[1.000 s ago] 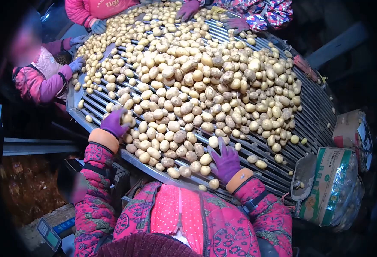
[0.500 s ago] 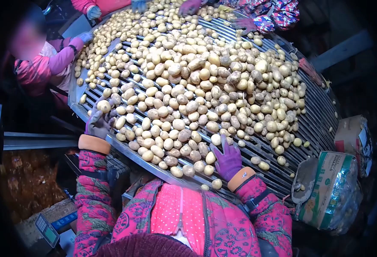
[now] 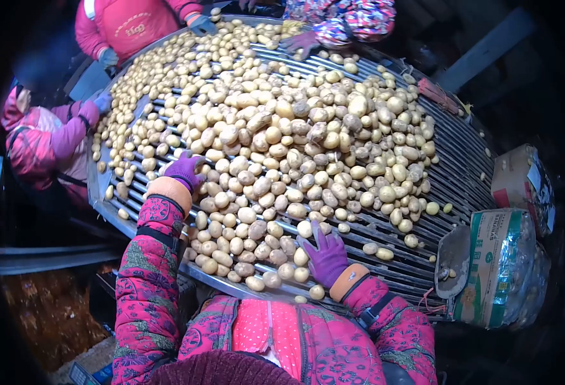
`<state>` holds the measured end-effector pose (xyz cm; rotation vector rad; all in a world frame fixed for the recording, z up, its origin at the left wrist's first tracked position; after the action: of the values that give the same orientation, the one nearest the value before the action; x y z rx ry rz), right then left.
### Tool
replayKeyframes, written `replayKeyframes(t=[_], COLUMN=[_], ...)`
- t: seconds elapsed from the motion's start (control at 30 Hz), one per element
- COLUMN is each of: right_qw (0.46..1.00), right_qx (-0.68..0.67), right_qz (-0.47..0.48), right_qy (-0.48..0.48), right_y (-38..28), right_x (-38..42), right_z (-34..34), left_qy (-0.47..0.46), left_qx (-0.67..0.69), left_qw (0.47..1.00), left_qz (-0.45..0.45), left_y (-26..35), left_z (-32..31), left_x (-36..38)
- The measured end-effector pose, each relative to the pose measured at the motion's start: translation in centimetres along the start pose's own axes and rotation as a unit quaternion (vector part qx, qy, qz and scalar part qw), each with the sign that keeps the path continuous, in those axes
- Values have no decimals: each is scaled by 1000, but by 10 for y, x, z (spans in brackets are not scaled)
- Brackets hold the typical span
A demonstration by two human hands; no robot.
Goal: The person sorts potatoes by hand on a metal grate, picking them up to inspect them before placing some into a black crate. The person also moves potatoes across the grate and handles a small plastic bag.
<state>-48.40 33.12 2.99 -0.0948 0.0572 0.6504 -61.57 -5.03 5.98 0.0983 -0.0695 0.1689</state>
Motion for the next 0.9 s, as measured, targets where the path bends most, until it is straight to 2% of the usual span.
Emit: replayKeyframes(t=[0.13, 0.2, 0.27, 0.37, 0.47, 0.53, 0.6, 0.63, 0.67, 0.7, 0.73, 0.77, 0.8, 0.87, 0.9], right_qw=[1000, 1000, 1000, 1000, 999, 999, 999, 999, 999, 999, 999, 999, 999, 999, 999], right_qx=[-5, -4, -15, -23, -17, -16, -18, -19, -22, -21, -20, -22, -23, -19, -8], right_qz=[-13, -17, -17, -16, -26, -24, -14, -26, -35, -37, -34, -27, -20, -13, -9], right_qy=[-15, -19, -9, 7, 13, 23, 31, 15, 0, 9, 17, 29, 38, 31, 31], right_y=[-1, -2, -1, -2, -1, -2, -3, -2, -2, -3, -3, -4, -5, -3, -3], right_x=[0, -2, 0, -2, 2, 1, 1, 2, 1, 1, 2, 0, -1, -1, -1], right_z=[0, -1, 0, 3, -5, -3, 0, -2, -3, -4, -4, -2, 0, -4, -6], left_qy=[32, -53, -53, -93, -181, -149, -112, -87, -23, -15, -1, -14, -16, -92, -26], left_qx=[39, -38, -50, -65, -55, -30, 166, 358, 431, 586, 723, 810, 893, 957, 968], left_qw=[998, 997, 996, 990, 981, 988, 979, 925, 897, 801, 677, 574, 433, 267, 241], left_qz=[-33, -35, -60, -78, -44, -32, 30, 92, 99, 122, 140, 121, 122, 59, 62], left_y=[17, 20, 16, 27, 35, 16, -24, -60, -67, -76, -72, -68, -63, -61, -51], left_z=[41, 35, 23, 45, 57, 35, -3, -46, -29, -35, -22, -8, -11, -20, 1], left_x=[15, 7, 1, 1, 1, -5, -14, -19, 0, 17, 39, 70, 100, 133, 165])
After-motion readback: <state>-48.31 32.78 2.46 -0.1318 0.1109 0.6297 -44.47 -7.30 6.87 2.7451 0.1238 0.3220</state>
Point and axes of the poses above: each hand's wrist, its own x-axis away from the middle knuckle, its own z-axis out of the back of the hand, y = z × x, the point moved 5 cm from there along -x, towards the middle knuckle, and after that the axes turned 12 degrees about y, right-handed, at the moved point
